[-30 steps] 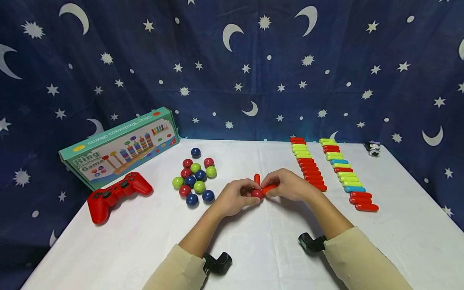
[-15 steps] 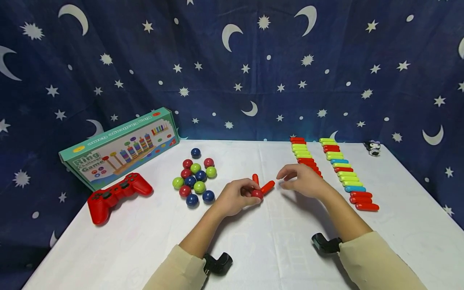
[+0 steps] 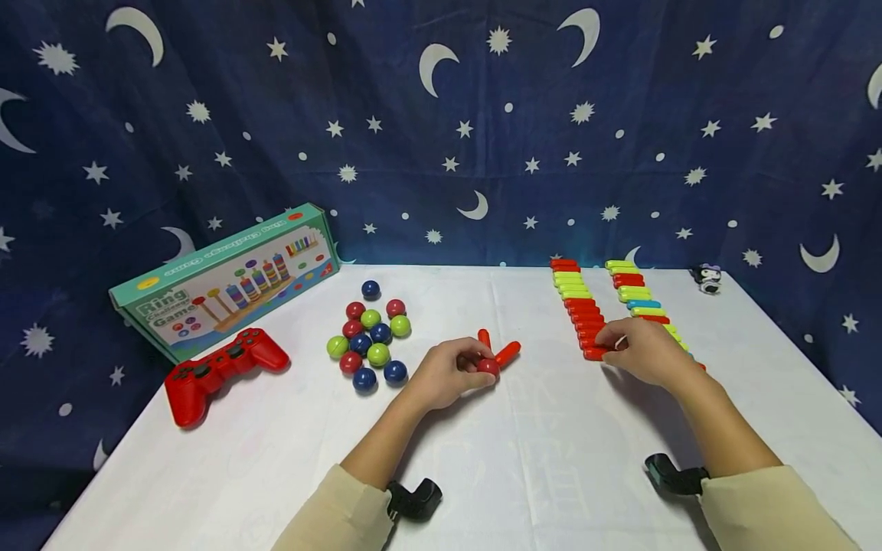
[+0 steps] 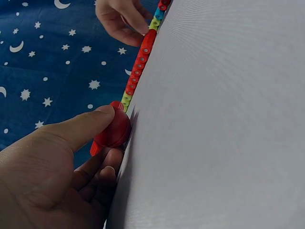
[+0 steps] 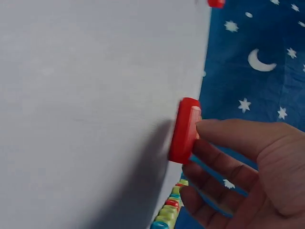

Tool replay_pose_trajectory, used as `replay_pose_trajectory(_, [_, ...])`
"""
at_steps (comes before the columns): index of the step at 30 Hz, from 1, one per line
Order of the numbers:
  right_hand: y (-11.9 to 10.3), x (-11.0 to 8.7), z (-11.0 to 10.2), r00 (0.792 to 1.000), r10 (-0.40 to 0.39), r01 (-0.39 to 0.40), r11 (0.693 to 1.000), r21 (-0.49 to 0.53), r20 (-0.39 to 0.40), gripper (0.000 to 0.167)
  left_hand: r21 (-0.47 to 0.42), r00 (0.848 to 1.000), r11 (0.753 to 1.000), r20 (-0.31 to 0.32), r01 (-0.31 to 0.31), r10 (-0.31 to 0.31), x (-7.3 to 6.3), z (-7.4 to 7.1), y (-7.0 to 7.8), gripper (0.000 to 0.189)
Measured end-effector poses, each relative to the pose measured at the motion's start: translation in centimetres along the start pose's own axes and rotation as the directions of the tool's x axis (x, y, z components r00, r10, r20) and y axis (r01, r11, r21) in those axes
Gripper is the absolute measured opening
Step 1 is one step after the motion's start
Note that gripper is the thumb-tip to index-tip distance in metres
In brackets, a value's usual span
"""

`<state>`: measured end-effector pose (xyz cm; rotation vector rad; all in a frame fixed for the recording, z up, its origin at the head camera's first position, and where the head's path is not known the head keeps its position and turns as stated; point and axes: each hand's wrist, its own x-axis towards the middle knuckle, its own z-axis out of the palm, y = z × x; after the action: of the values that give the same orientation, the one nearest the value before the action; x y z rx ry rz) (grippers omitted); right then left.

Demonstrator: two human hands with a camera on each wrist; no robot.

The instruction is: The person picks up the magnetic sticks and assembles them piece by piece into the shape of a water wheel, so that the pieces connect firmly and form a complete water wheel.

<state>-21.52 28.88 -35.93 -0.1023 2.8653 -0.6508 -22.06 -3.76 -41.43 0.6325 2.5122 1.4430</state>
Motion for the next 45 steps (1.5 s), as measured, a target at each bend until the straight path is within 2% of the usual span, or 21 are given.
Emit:
replay_pose_trajectory(4, [-0.2, 0.1, 0.4, 0.999, 0.01, -0.009, 0.999, -0.041, 0.039, 0.034, -0.007, 1.0, 1.0, 0.0, 0.013, -0.013, -0.1, 0.0, -0.2, 0.029])
replay_pose_trajectory(9, [-0.6, 0.1, 0.9, 0.995, -0.012, 0.016, 0.999, -0.036, 0.102, 0.032, -0.015, 1.0, 1.0, 0.004, 0.015, -0.015, -0.2, 0.2, -0.3, 0.029])
replay_pose_trajectory(16, [-2.1, 0.2, 1.7, 0.986, -0.101, 0.093, 0.994, 0.065, 0.13, 0.027, -0.012, 0.999, 0.999, -0.013, -0.034, 0.034, 0.1, 0.0, -0.2, 0.026])
replay_pose_trajectory(20, [-3.7, 0.5, 2.6, 0.975, -0.16, 0.138, 0.98, 0.144, 0.152, 0.027, -0.008, 1.0, 1.0, -0.012, -0.025, 0.025, 0.0, -0.1, -0.1, 0.026])
replay_pose_trajectory(24, [-5.2, 1.0, 3.8, 0.962, -0.205, 0.174, 0.969, 0.178, 0.178, 0.025, -0.01, 1.0, 1.0, -0.001, -0.012, 0.012, 0.0, -0.1, -0.1, 0.026])
replay_pose_trajectory(32, [-7.7, 1.8, 5.1, 0.941, -0.263, 0.213, 0.949, 0.232, 0.212, 0.014, -0.012, 0.999, 0.999, -0.007, -0.032, 0.031, 0.1, 0.0, 0.0, 0.026])
replay_pose_trajectory(39, [-8.0, 2.0, 5.3, 0.948, -0.25, 0.202, 0.952, 0.23, 0.199, 0.011, -0.012, 0.999, 0.999, -0.009, -0.043, 0.043, 0.2, 0.0, 0.0, 0.025])
replay_pose_trajectory(45, [-7.8, 2.4, 5.3, 0.957, -0.265, 0.241, 0.954, 0.181, 0.122, 0.015, -0.008, 0.998, 0.998, -0.017, -0.058, 0.058, 0.2, 0.0, 0.0, 0.023])
